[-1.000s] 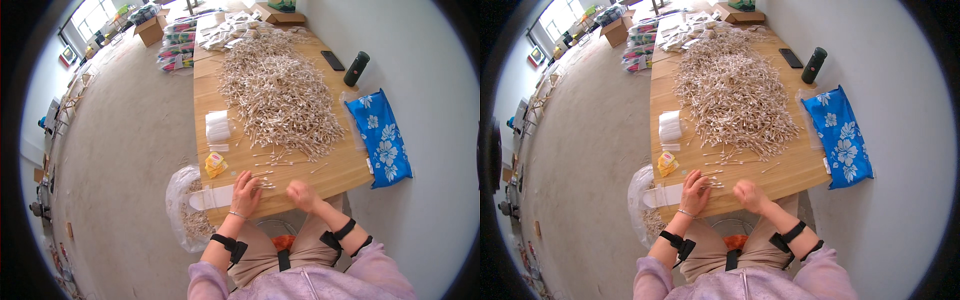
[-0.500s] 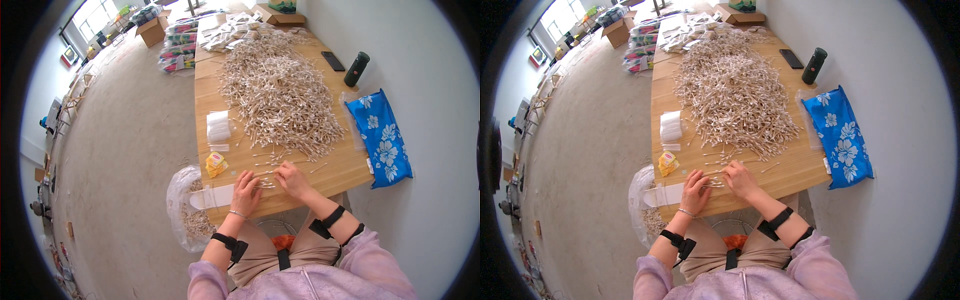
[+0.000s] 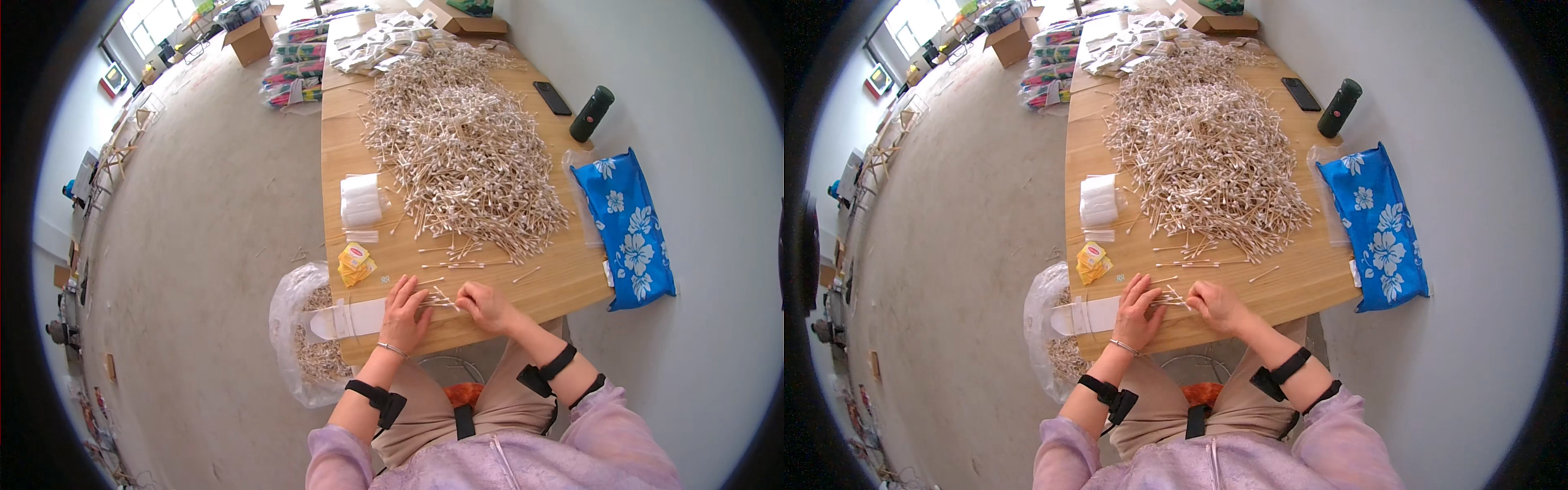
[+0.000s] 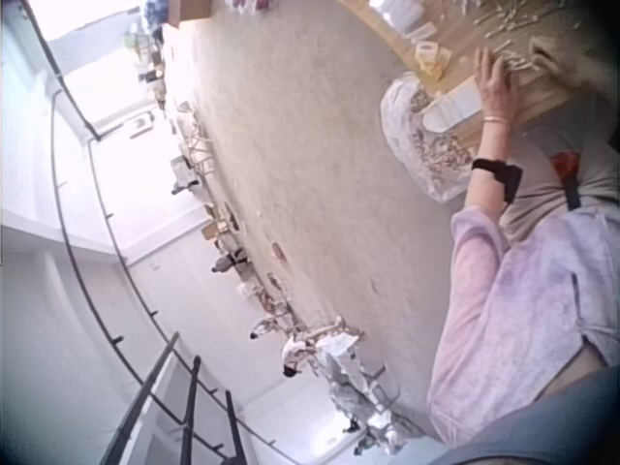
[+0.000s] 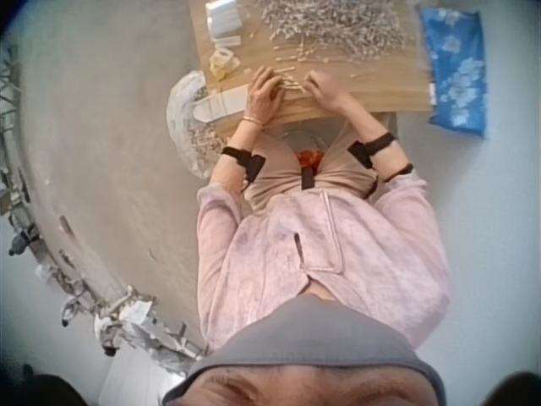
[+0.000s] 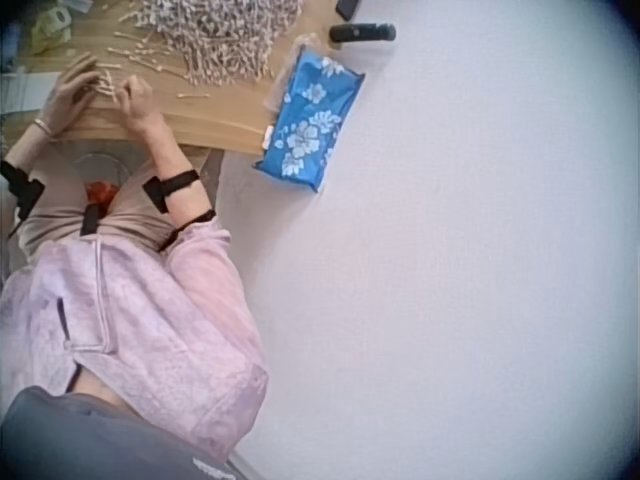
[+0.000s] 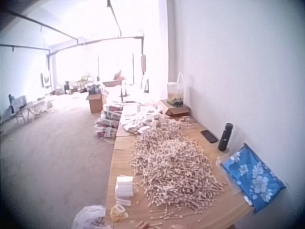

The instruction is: Aligning and packing cotton swabs into a cardboard box.

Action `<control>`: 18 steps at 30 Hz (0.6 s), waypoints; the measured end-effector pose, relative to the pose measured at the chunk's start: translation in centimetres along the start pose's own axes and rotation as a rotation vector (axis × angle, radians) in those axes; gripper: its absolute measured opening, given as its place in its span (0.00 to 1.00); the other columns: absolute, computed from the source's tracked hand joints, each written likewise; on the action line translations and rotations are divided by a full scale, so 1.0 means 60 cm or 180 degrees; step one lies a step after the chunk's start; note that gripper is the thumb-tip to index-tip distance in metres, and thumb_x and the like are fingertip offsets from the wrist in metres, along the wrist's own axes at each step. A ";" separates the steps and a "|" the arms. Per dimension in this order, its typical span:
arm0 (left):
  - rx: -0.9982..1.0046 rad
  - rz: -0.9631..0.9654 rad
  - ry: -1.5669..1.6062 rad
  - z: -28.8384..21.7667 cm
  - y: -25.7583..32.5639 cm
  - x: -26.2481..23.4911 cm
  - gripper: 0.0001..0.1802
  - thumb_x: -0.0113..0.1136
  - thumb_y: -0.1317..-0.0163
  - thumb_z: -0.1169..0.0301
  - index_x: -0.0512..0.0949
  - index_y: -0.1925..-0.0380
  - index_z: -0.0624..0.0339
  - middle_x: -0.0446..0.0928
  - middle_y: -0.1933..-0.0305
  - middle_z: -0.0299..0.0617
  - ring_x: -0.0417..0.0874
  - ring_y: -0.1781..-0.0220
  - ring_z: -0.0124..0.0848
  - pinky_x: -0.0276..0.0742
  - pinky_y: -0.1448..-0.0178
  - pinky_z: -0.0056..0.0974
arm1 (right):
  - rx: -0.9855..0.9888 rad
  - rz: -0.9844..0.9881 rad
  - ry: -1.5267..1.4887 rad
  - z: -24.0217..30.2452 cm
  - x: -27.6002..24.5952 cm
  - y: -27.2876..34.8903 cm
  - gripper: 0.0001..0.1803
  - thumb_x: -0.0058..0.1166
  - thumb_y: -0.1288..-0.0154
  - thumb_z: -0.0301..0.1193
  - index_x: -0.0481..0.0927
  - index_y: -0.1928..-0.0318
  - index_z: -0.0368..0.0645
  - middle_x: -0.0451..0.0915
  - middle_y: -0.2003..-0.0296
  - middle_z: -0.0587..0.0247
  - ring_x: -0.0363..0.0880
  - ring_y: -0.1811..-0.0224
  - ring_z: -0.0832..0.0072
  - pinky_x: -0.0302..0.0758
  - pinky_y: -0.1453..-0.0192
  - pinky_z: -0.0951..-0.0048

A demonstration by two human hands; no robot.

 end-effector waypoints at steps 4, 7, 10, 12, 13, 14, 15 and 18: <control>-0.0159 -0.0037 0.0111 -0.003 -0.006 -0.006 0.23 0.67 0.50 0.74 0.77 0.51 0.59 0.69 0.38 0.51 0.65 0.32 0.50 0.64 0.32 0.48 | -0.0137 -0.0324 0.0340 0.004 -0.017 0.010 0.06 0.52 0.35 0.30 0.73 0.64 0.40 0.77 0.68 0.51 0.76 0.64 0.53 0.72 0.61 0.60; -0.0271 -0.0130 0.0239 -0.001 -0.009 -0.013 0.26 0.67 0.50 0.73 0.76 0.48 0.57 0.65 0.35 0.50 0.62 0.31 0.50 0.63 0.31 0.48 | 0.0010 -0.0575 0.0303 0.013 -0.023 -0.002 0.06 0.52 0.35 0.30 0.73 0.63 0.40 0.77 0.68 0.51 0.77 0.64 0.53 0.72 0.62 0.59; -0.0155 0.0059 -0.0120 -0.015 -0.015 -0.002 0.27 0.67 0.50 0.72 0.76 0.47 0.52 0.64 0.34 0.49 0.59 0.29 0.50 0.59 0.29 0.49 | 0.0121 -0.0720 0.0295 0.017 -0.022 -0.011 0.06 0.51 0.35 0.30 0.73 0.64 0.40 0.77 0.68 0.51 0.77 0.64 0.53 0.72 0.62 0.59; -0.0026 0.0099 -0.0452 -0.033 -0.026 0.002 0.26 0.68 0.51 0.71 0.78 0.48 0.47 0.62 0.33 0.48 0.57 0.29 0.49 0.57 0.29 0.49 | 0.0126 -0.0821 0.0290 0.015 -0.025 -0.012 0.06 0.51 0.34 0.30 0.73 0.64 0.40 0.77 0.68 0.52 0.77 0.64 0.53 0.72 0.62 0.59; -0.0020 0.0098 -0.0448 -0.036 -0.028 0.006 0.26 0.68 0.51 0.71 0.78 0.48 0.47 0.62 0.33 0.48 0.57 0.29 0.49 0.57 0.29 0.49 | 0.0063 -0.0884 0.0238 0.014 -0.027 -0.012 0.07 0.51 0.34 0.31 0.73 0.64 0.40 0.77 0.68 0.52 0.77 0.65 0.53 0.72 0.62 0.59; 0.0005 0.0125 -0.0516 -0.037 -0.030 0.010 0.25 0.68 0.51 0.70 0.79 0.50 0.47 0.62 0.32 0.48 0.57 0.29 0.50 0.56 0.29 0.49 | -0.0006 -0.0941 0.0182 0.017 -0.029 -0.012 0.07 0.50 0.33 0.31 0.73 0.64 0.40 0.77 0.69 0.52 0.77 0.65 0.53 0.72 0.63 0.59; 0.0029 0.0152 -0.0581 -0.037 -0.031 0.014 0.23 0.68 0.51 0.69 0.80 0.51 0.46 0.62 0.32 0.48 0.58 0.29 0.50 0.55 0.29 0.49 | -0.0011 -0.0943 0.0181 0.018 -0.029 -0.011 0.07 0.50 0.33 0.31 0.73 0.64 0.40 0.77 0.69 0.52 0.77 0.65 0.53 0.72 0.63 0.59; 0.0035 0.0091 -0.0492 -0.027 -0.022 0.017 0.20 0.68 0.50 0.69 0.81 0.54 0.48 0.62 0.32 0.49 0.57 0.29 0.50 0.55 0.29 0.50 | 0.0355 -0.1181 -0.0157 -0.008 -0.042 0.002 0.08 0.50 0.33 0.32 0.73 0.64 0.40 0.78 0.71 0.51 0.77 0.67 0.52 0.72 0.63 0.60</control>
Point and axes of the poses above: each hand's wrist, its own y-axis away from the middle knuckle, its own x-axis out of the palm, z = x × y, the point moved 9 cm from there along -y, towards the middle knuckle
